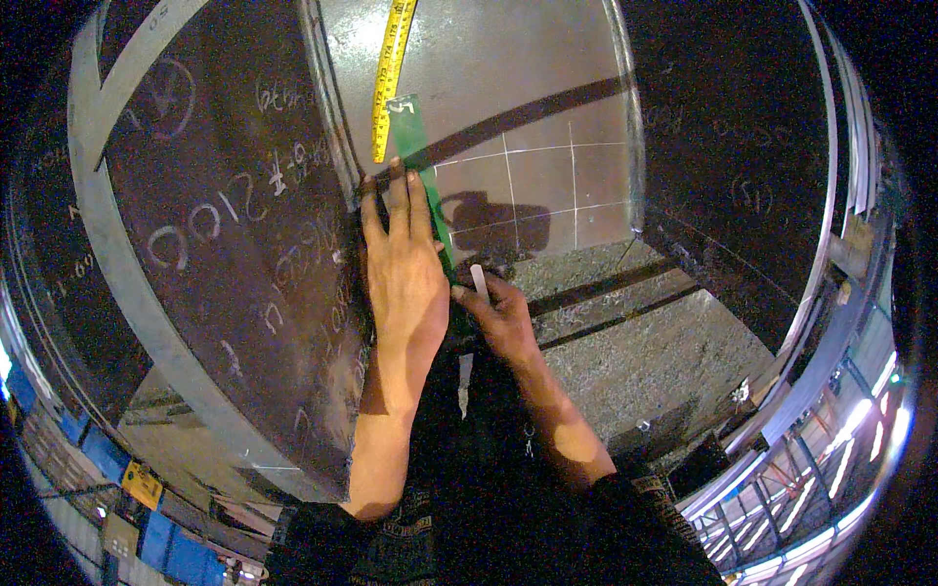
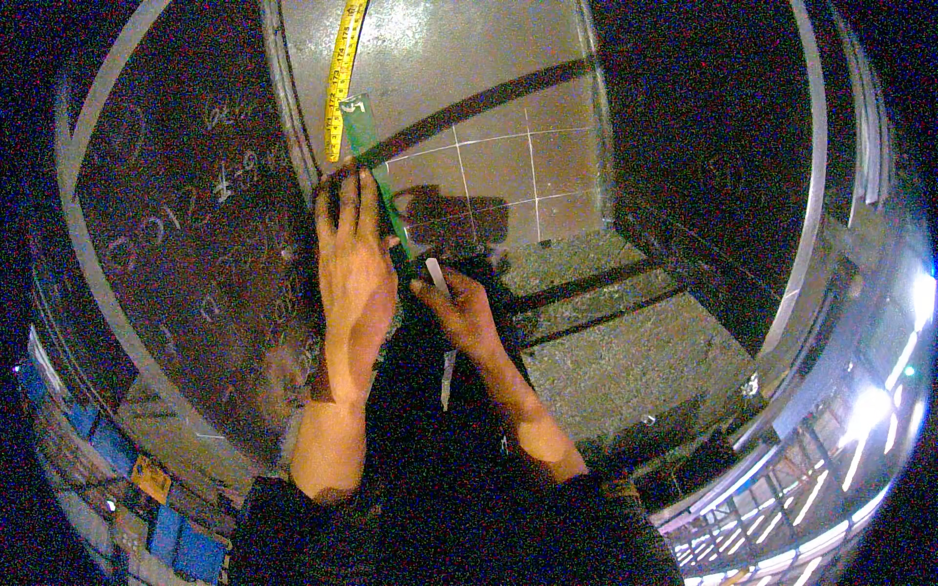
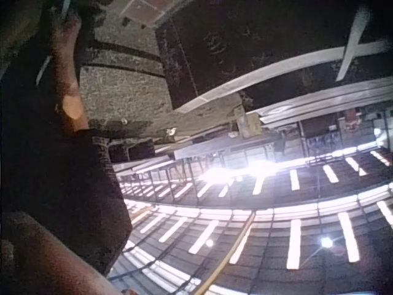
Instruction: The person measures and marks a large metal sheet using a tape measure, a square ruler, and a white marker. They draw straight lines and make measurement marks on the sheet's surface in a workshop setting.
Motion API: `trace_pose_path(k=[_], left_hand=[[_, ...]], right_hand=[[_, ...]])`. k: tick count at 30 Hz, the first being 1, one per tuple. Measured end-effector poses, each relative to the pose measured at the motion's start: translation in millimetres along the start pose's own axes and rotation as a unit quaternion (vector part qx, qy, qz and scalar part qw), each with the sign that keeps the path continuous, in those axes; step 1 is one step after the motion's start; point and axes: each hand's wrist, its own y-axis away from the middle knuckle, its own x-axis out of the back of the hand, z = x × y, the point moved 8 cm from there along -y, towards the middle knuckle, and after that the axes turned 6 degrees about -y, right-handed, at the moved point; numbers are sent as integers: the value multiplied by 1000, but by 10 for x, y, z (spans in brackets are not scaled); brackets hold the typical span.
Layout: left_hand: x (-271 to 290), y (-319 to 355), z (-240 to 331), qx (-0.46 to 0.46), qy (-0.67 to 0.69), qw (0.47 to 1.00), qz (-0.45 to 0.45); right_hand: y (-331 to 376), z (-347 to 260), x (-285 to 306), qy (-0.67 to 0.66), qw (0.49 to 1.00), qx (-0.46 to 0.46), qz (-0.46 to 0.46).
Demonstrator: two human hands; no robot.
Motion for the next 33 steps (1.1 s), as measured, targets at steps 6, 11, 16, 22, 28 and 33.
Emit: trace_pose_path(k=[6, 11, 16, 22, 28, 33], left_hand=[[-11, 2, -22, 5, -15, 1000, 6], [42, -7, 4, 4, 2, 1000, 9], [18, -7, 10, -1, -3, 1000, 0], [14, 6, 3, -1, 9, 1000, -4], [13, -11, -14, -3, 10, 1000, -11], [73, -38, -2, -1, 8, 1000, -10]], right_hand=[[11, -10, -9, 0, 1000, -13, 0], [-3, 15, -6, -1, 1000, -12, 5], [-20, 50, 16, -8, 1000, -15, 4], [-13, -2, 28, 6, 1000, -9, 2], [-3, -50, 27, 32, 997, -64, -14], [-10, -60, 19, 39, 998, -41, -13]])
